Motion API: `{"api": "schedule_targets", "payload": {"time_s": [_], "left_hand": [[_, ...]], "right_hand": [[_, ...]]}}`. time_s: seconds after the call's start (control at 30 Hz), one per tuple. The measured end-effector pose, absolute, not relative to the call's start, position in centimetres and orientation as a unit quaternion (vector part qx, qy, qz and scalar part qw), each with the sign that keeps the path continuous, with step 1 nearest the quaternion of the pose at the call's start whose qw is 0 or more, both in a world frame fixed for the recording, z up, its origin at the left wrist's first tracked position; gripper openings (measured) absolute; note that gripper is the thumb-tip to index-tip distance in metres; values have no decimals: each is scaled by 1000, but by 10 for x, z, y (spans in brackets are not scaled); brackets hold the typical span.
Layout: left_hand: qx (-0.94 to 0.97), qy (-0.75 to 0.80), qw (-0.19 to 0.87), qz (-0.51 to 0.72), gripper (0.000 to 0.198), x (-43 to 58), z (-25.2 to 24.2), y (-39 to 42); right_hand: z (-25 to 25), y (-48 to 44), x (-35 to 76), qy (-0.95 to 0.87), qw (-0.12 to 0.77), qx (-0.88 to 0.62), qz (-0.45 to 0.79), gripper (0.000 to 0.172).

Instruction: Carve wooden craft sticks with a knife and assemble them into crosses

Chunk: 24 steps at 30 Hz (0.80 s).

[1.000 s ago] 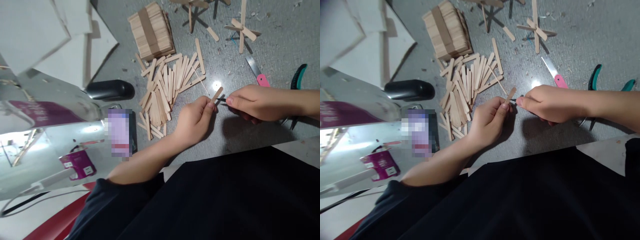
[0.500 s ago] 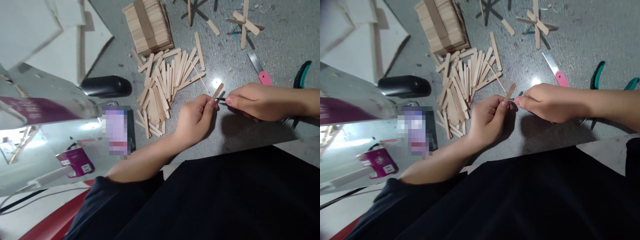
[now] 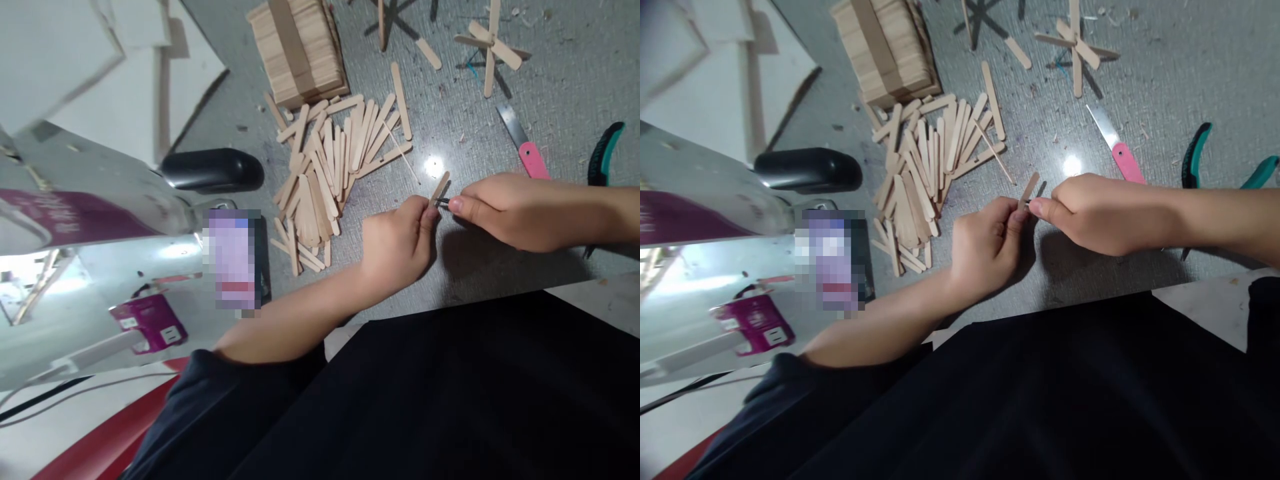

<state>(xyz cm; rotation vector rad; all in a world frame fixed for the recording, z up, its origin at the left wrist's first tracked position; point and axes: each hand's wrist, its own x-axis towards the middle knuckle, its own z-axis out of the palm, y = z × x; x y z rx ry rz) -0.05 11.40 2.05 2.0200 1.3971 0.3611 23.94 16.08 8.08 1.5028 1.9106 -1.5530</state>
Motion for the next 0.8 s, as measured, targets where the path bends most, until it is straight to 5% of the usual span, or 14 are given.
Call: {"api": "schedule_targets", "payload": {"time_s": [0.3, 0.8], "left_hand": [[755, 537, 349, 143, 43, 0, 21, 116], [730, 496, 426, 199, 42, -5, 22, 118]], "right_hand": [[75, 167, 249, 581, 157, 494, -628, 79], [90, 172, 252, 469, 113, 478, -734, 67]]}}
